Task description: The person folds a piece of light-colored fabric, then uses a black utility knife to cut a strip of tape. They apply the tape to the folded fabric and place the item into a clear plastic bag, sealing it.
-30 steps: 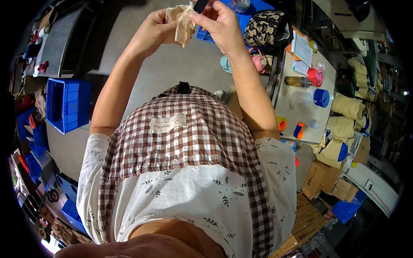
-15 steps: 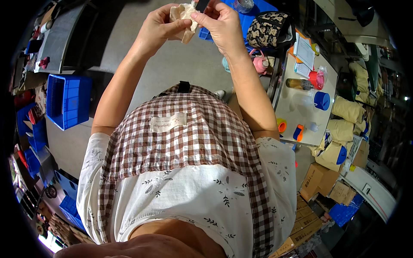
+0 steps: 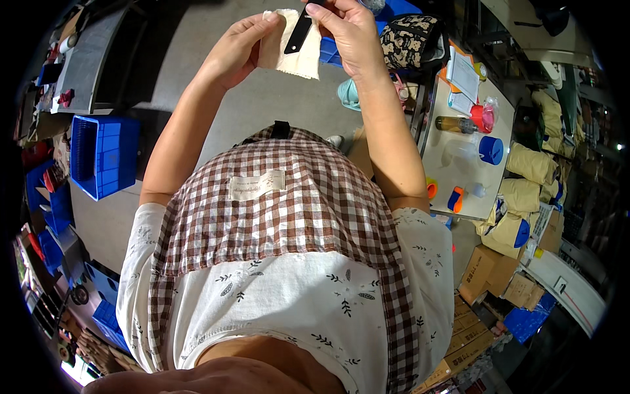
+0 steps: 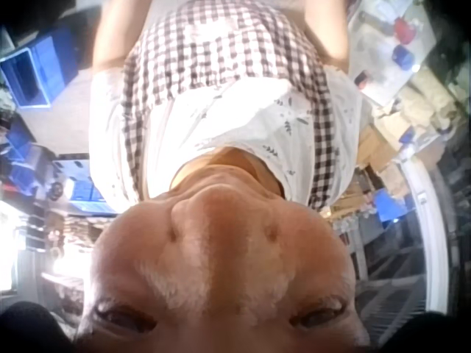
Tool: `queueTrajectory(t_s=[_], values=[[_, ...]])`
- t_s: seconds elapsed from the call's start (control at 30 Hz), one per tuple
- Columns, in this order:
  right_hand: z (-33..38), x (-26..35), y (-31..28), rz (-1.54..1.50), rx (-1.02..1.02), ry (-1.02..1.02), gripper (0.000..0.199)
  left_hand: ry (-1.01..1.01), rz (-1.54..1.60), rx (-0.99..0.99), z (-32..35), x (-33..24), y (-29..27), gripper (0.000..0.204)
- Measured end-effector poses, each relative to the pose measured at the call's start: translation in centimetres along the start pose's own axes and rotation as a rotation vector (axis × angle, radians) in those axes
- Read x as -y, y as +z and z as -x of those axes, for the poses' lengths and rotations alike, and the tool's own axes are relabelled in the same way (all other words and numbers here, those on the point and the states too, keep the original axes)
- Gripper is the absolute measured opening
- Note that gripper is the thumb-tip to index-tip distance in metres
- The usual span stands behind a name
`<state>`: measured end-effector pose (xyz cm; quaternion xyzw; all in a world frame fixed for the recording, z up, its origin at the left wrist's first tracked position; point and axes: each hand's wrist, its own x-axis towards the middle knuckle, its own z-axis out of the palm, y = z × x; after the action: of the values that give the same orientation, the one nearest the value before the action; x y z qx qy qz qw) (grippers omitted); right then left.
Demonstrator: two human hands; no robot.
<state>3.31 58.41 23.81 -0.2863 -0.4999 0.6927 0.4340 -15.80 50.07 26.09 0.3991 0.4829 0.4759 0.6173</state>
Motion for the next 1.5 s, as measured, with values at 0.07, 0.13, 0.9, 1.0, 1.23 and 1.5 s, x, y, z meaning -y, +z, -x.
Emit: queueTrajectory(t_s=[0.07, 0.13, 0.9, 1.0, 1.23, 1.5], values=[[-0.1, -0.3, -0.4, 0.032, 0.016, 0.023, 0.009, 0.014, -0.074, 0.011, 0.3, 0.0, 0.2, 0.042], [0.0, -0.2, -0.6, 0.033, 0.029, 0.034, 0.008, -0.015, -0.036, 0.011, 0.2, -0.1, 0.1, 0.042], [0.3, 0.8, -3.3, -0.015, 0.195, 0.112, 0.019, 0.072, -0.273, -0.045, -1.7, -0.1, -4.3, 0.030], [0.0, 1.3, -1.8, 0.321, 0.193, 0.057, 0.019, 0.084, -0.533, -0.035, -1.8, -1.1, -3.9, 0.027], [-0.2, 1.5, -0.1, 0.437, 0.326, 0.043, 0.018, 0.158, -0.584, -0.012, -1.6, -3.4, -1.9, 0.040], [-0.2, -1.5, -0.3, -0.017, 0.119, 0.027, 0.015, 0.161, -0.210, -0.166, -0.6, 1.6, -4.6, 0.052]])
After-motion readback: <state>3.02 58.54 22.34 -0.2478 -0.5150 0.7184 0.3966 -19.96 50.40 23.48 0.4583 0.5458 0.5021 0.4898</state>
